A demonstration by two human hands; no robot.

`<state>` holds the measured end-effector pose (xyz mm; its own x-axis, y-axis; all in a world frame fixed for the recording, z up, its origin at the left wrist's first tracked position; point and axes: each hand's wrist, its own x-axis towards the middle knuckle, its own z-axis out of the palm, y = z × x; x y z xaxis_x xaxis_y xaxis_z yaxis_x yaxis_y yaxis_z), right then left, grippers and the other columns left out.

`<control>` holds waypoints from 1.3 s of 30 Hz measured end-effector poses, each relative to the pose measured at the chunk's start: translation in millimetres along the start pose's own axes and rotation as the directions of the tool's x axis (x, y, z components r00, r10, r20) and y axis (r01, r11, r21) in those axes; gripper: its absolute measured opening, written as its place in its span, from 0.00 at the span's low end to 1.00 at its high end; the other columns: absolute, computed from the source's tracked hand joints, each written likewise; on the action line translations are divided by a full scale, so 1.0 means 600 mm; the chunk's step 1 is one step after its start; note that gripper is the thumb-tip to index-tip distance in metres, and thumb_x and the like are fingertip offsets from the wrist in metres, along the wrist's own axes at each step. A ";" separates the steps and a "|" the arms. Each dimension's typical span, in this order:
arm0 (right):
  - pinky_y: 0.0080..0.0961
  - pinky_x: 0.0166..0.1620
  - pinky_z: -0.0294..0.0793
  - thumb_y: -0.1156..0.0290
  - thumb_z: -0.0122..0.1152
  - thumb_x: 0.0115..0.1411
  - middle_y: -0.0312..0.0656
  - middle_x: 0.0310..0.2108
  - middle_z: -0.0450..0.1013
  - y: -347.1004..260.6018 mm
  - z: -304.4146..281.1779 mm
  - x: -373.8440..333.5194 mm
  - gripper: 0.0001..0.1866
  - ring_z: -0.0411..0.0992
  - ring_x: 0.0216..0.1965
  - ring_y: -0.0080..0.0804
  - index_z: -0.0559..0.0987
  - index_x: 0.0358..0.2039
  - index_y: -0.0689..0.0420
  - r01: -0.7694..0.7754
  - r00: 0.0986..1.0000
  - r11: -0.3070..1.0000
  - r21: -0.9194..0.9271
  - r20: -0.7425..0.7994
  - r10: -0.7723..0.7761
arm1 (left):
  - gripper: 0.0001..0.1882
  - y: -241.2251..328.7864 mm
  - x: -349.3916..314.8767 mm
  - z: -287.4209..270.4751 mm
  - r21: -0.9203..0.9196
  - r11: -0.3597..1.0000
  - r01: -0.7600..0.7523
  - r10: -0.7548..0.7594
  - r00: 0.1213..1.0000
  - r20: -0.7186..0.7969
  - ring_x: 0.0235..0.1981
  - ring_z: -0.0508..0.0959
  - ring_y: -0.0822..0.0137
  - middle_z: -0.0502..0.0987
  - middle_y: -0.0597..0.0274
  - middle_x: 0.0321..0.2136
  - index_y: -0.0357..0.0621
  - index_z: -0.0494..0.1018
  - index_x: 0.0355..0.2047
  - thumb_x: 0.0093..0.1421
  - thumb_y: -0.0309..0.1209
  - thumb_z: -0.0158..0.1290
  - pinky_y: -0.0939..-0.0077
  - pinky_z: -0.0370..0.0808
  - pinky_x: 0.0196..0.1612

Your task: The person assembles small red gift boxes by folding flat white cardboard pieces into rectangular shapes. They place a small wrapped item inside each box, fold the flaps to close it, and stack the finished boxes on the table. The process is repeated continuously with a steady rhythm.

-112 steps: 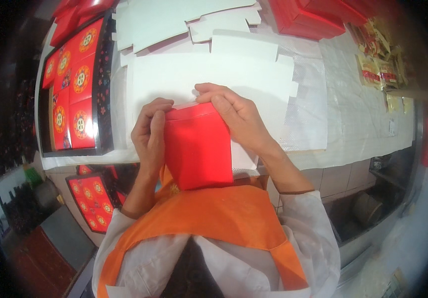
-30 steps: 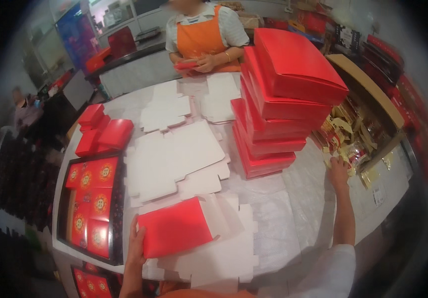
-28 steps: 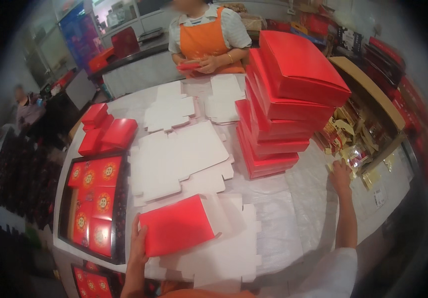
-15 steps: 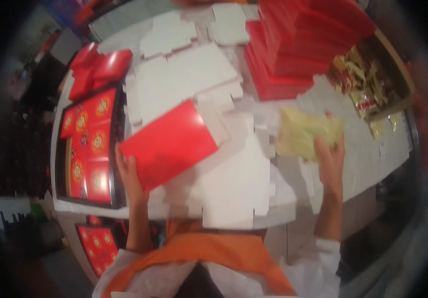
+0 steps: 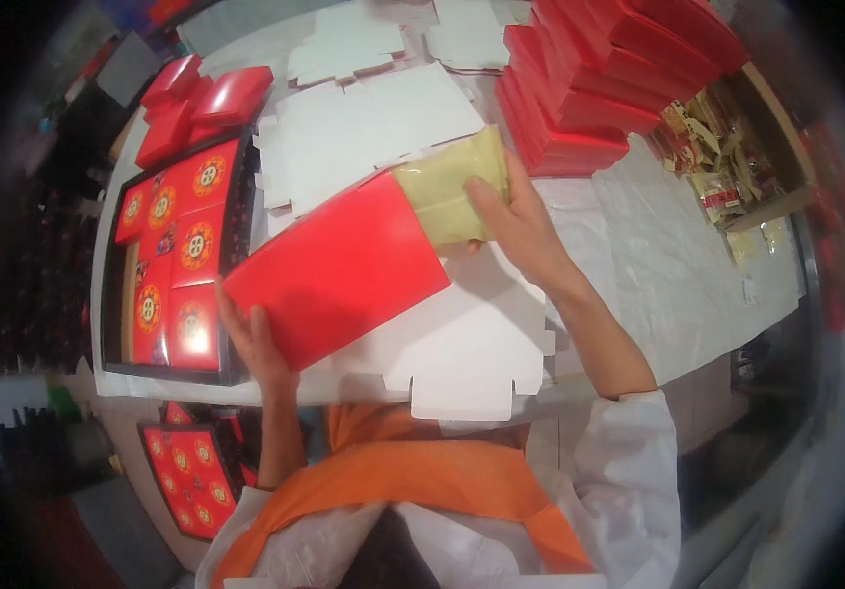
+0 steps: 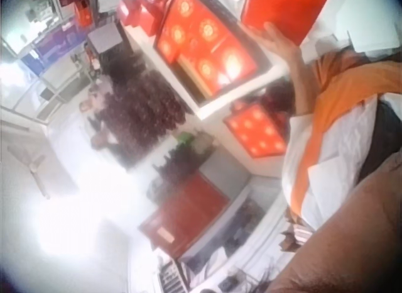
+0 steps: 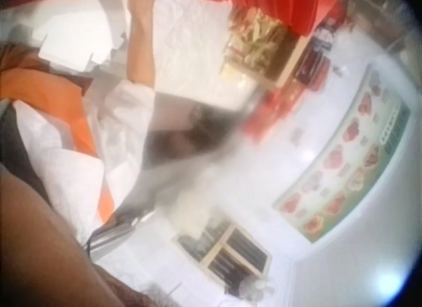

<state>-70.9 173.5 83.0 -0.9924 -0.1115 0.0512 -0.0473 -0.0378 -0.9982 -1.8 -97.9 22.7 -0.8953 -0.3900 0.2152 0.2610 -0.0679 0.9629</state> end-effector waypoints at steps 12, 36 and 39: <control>0.23 0.53 0.57 0.65 0.40 0.60 0.51 0.48 0.64 -0.001 -0.024 -0.029 0.24 0.64 0.48 0.36 0.58 0.54 0.64 0.019 0.970 0.874 -0.485 0.222 0.103 | 0.34 -0.022 0.012 -0.004 -0.165 0.972 0.169 -0.182 0.981 -0.066 0.51 0.62 0.64 0.56 0.55 0.52 0.44 0.44 0.58 0.56 0.39 0.46 0.72 0.65 0.49; 0.16 0.39 0.70 0.81 0.50 0.53 0.41 0.35 0.72 0.075 0.076 -0.122 0.08 0.69 0.32 0.18 0.71 0.36 0.62 -0.078 0.969 0.996 -0.039 0.230 0.085 | 0.35 0.006 -0.160 -0.058 0.214 0.928 0.304 -0.371 0.740 0.561 0.48 0.66 0.63 0.63 0.51 0.47 0.39 0.48 0.57 0.51 0.27 0.53 0.70 0.63 0.50; 0.18 0.40 0.70 0.81 0.49 0.53 0.46 0.41 0.69 0.080 0.081 -0.120 0.02 0.70 0.33 0.23 0.70 0.28 0.62 -0.070 0.967 0.997 0.032 0.247 0.060 | 0.28 0.021 -0.101 -0.032 0.265 0.955 0.135 -0.269 0.772 0.576 0.49 0.65 0.65 0.62 0.53 0.50 0.39 0.53 0.54 0.54 0.28 0.49 0.70 0.62 0.50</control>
<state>4.1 131.3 33.0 -0.9347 -0.3555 -0.0025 0.0262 -0.0620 -0.9977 62.5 -92.9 18.7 -0.9693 0.2458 0.0012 0.0331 0.1258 0.9915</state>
